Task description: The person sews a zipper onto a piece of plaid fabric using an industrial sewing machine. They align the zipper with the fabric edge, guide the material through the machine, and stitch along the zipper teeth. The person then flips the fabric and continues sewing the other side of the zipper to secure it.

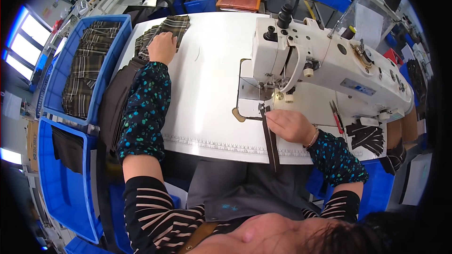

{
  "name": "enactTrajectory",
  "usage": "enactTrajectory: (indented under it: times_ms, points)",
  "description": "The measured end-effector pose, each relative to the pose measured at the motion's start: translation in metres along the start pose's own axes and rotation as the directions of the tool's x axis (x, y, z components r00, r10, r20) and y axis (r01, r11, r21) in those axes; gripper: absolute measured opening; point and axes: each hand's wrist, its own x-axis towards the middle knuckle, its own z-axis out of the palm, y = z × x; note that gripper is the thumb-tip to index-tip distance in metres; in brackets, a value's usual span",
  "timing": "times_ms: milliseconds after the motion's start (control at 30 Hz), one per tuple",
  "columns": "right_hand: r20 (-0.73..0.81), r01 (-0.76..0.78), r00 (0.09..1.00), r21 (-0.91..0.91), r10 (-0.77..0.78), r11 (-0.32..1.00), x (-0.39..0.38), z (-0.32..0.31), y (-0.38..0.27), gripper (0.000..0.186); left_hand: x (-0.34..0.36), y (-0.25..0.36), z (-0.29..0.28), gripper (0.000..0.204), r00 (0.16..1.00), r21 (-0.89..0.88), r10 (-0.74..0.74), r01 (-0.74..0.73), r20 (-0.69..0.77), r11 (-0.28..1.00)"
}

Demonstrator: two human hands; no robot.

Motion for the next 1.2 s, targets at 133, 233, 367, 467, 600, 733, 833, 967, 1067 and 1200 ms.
enactTrajectory:
  times_ms: [133, 233, 367, 467, 600, 733, 833, 967, 1067, 1200]
  points:
    - [0.002, -0.03, 1.0, 0.009, 0.03, 1.0, -0.001, 0.004, 0.0, 0.016, 0.025, 0.0, 0.02, 0.02, 0.987, 0.155, -0.059, 0.036, 0.151, 0.987]
    - [0.008, -0.018, 1.0, 0.012, 0.018, 1.0, 0.002, 0.001, 0.002, 0.016, 0.036, 0.005, 0.024, 0.018, 0.981, 0.196, -0.064, 0.027, 0.185, 0.98]
    - [0.003, 0.021, 1.0, 0.034, -0.021, 0.999, 0.003, 0.0, 0.003, 0.016, 0.035, -0.012, 0.003, 0.023, 0.964, 0.049, -0.253, 0.258, -0.084, 0.965]
    - [0.014, 0.016, 1.0, 0.048, -0.017, 0.999, 0.0, 0.001, 0.004, 0.015, 0.018, -0.025, -0.045, 0.024, 0.884, -0.386, -0.403, 0.294, -0.239, 0.874]
    - [0.011, -0.007, 1.0, 0.048, 0.007, 0.999, -0.004, 0.001, 0.002, 0.018, -0.069, -0.03, -0.105, 0.017, 0.924, -0.948, -0.362, 0.218, 0.125, 0.23]
    - [0.021, 0.016, 1.0, 0.023, -0.017, 1.0, 0.004, -0.007, -0.002, 0.025, -0.189, -0.021, -0.131, 0.039, 0.925, -0.906, -0.102, 0.33, 0.367, -0.266]
    - [-0.033, 0.061, 0.998, 0.002, -0.061, 0.998, 0.009, -0.015, -0.008, 0.027, -0.237, 0.036, -0.133, 0.039, 0.713, -0.685, 0.125, 0.699, 0.69, -0.206]
    - [-0.058, 0.064, 0.996, -0.001, -0.064, 0.998, 0.023, -0.02, -0.035, 0.023, -0.25, 0.093, -0.131, 0.044, 0.64, -0.676, 0.269, 0.734, 0.72, 0.065]
    - [0.009, -0.025, 1.0, 0.053, 0.025, 0.998, 0.034, -0.012, -0.05, 0.015, -0.241, 0.121, -0.131, 0.049, 0.638, -0.706, 0.31, 0.671, 0.705, 0.226]
    - [0.142, -0.098, 0.987, 0.149, 0.077, 0.984, 0.019, 0.001, -0.047, 0.012, -0.224, 0.136, -0.123, 0.051, 0.74, -0.765, 0.308, 0.411, 0.597, 0.495]
